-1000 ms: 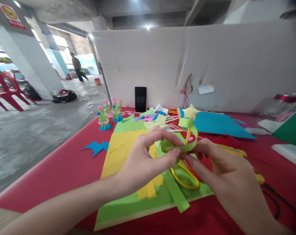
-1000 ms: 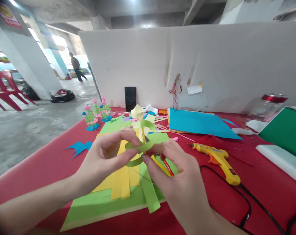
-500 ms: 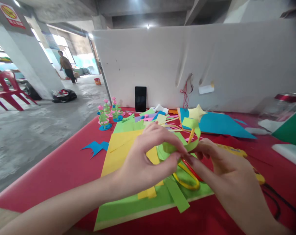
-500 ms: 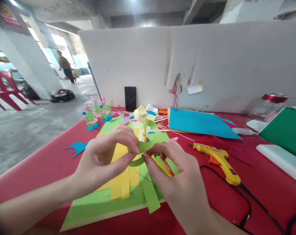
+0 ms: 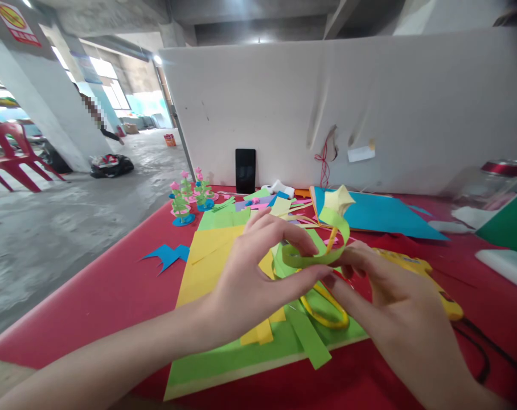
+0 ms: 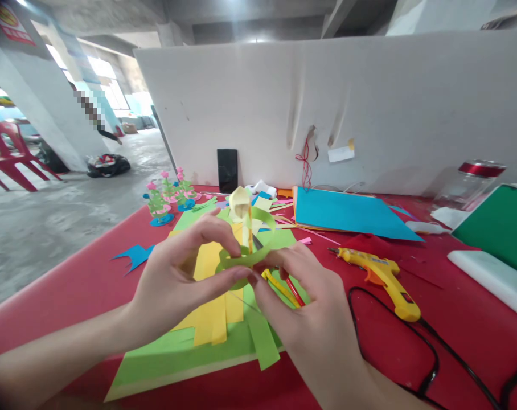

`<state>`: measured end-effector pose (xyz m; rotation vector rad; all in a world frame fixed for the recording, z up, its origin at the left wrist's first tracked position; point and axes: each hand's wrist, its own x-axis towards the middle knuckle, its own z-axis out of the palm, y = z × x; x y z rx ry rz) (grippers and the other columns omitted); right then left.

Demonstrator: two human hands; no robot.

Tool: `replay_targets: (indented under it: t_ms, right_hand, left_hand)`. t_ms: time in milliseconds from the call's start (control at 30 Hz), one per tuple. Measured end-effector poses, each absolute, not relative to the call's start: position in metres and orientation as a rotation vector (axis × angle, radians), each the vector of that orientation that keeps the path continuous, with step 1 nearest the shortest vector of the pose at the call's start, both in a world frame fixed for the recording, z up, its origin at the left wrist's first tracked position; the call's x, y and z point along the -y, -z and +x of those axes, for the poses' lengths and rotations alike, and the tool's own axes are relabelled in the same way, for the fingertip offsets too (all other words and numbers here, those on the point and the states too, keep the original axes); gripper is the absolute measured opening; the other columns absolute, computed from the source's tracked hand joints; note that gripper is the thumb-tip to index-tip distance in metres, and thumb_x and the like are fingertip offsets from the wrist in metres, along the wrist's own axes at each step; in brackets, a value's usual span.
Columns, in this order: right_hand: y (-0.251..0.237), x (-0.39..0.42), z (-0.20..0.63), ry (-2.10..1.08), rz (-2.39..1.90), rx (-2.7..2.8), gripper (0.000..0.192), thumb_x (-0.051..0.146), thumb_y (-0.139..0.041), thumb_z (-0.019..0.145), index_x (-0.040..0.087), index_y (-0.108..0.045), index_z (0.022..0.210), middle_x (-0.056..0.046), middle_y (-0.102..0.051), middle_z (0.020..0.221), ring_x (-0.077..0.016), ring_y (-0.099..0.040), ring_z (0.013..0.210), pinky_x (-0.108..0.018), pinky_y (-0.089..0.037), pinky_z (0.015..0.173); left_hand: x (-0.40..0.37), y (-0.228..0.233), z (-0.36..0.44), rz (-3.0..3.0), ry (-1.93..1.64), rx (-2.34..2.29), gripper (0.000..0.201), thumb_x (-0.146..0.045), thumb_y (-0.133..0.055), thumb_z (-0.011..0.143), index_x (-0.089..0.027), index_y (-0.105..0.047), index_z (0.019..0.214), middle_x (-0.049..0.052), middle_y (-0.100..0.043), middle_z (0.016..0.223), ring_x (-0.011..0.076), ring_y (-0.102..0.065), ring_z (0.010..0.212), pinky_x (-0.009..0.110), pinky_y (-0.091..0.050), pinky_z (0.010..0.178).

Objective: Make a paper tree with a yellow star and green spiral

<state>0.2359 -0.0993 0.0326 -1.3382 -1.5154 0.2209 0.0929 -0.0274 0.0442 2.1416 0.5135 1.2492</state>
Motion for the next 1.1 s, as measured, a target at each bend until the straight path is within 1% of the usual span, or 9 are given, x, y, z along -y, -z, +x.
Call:
replay_targets:
  t_ms: [100,167,267,400,467,567,700,833,1100]
  right_hand:
    - [-0.0312,0.0989,0.2364,-0.209,-1.338,1.511,0.008,0.020,-0.060,0.074,0.027,-0.059,0.077,0.007,-0.056,0.069,-0.0087,-0.049,0.063,-0.017,-0.041,0.058]
    - [-0.0311,0.0991,0.2368,-0.198,-1.333,1.506,0.006,0.021,-0.060,0.074,0.027,-0.058,0.075,0.007,-0.056,0.068,-0.0094,-0.049,0.063,-0.018,-0.041,0.058]
    - [-0.0321,0.0994,0.2371,-0.179,-1.349,1.517,0.006,0.021,-0.059,0.074,0.027,-0.059,0.074,0.006,-0.055,0.067,-0.0103,-0.049,0.061,-0.019,-0.041,0.055]
    - [-0.0335,0.0990,0.2379,-0.138,-1.366,1.562,0.005,0.023,-0.059,0.073,0.026,-0.058,0.071,0.005,-0.052,0.060,-0.0104,-0.046,0.052,-0.021,-0.039,0.047]
    - [-0.0334,0.0982,0.2381,-0.127,-1.368,1.566,0.004,0.023,-0.059,0.074,0.026,-0.058,0.071,0.005,-0.053,0.060,-0.0103,-0.047,0.051,-0.021,-0.039,0.046]
    - [-0.0323,0.0969,0.2377,-0.134,-1.370,1.552,0.001,0.024,-0.059,0.074,0.025,-0.059,0.074,0.004,-0.055,0.063,-0.0103,-0.049,0.055,-0.020,-0.040,0.048]
    - [-0.0306,0.0961,0.2372,-0.147,-1.345,1.549,0.004,0.023,-0.060,0.074,0.025,-0.060,0.077,0.005,-0.057,0.067,-0.0095,-0.051,0.058,-0.019,-0.042,0.052]
    - [-0.0301,0.0962,0.2373,-0.158,-1.335,1.538,0.005,0.023,-0.061,0.074,0.026,-0.060,0.078,0.005,-0.058,0.068,-0.0092,-0.051,0.059,-0.019,-0.042,0.052]
    - [-0.0316,0.0978,0.2381,-0.157,-1.367,1.548,0.004,0.023,-0.060,0.074,0.025,-0.059,0.076,0.004,-0.056,0.067,-0.0106,-0.050,0.058,-0.021,-0.042,0.052]
  left_hand:
    - [0.0273,-0.0447,0.0924,2.137,-1.245,-0.507,0.012,-0.020,-0.066,0.070,-0.018,-0.055,0.074,0.000,-0.059,0.072,0.0147,-0.053,0.078,0.039,-0.034,0.092]
    - [0.0272,-0.0455,0.0923,2.115,-1.239,-0.517,0.010,-0.021,-0.066,0.070,-0.019,-0.057,0.074,0.001,-0.059,0.071,0.0154,-0.053,0.077,0.039,-0.036,0.089]
    - [0.0270,-0.0466,0.0926,2.072,-1.214,-0.519,0.009,-0.022,-0.066,0.071,-0.019,-0.058,0.073,0.001,-0.060,0.072,0.0155,-0.053,0.076,0.036,-0.039,0.082]
    - [0.0276,-0.0483,0.0921,1.974,-1.152,-0.521,0.008,-0.023,-0.066,0.072,-0.020,-0.059,0.071,-0.002,-0.060,0.073,0.0125,-0.054,0.075,0.031,-0.039,0.082]
    - [0.0280,-0.0493,0.0912,1.886,-1.100,-0.534,0.008,-0.025,-0.065,0.072,-0.020,-0.059,0.071,-0.002,-0.060,0.075,0.0114,-0.054,0.076,0.028,-0.041,0.078]
    - [0.0279,-0.0505,0.0900,1.789,-1.071,-0.547,0.006,-0.026,-0.065,0.072,-0.022,-0.060,0.071,-0.004,-0.060,0.076,0.0096,-0.053,0.080,0.022,-0.042,0.075]
    - [0.0266,-0.0508,0.0901,1.725,-1.049,-0.581,0.006,-0.028,-0.065,0.072,-0.023,-0.061,0.071,-0.006,-0.059,0.077,0.0075,-0.053,0.079,0.018,-0.041,0.072]
    - [0.0258,-0.0511,0.0910,1.701,-1.035,-0.592,0.007,-0.028,-0.065,0.072,-0.023,-0.061,0.071,-0.006,-0.059,0.078,0.0074,-0.053,0.078,0.018,-0.041,0.070]
    - [0.0259,-0.0504,0.0906,1.701,-1.019,-0.520,0.006,-0.024,-0.065,0.072,-0.021,-0.061,0.068,-0.003,-0.060,0.075,0.0107,-0.053,0.077,0.024,-0.041,0.072]
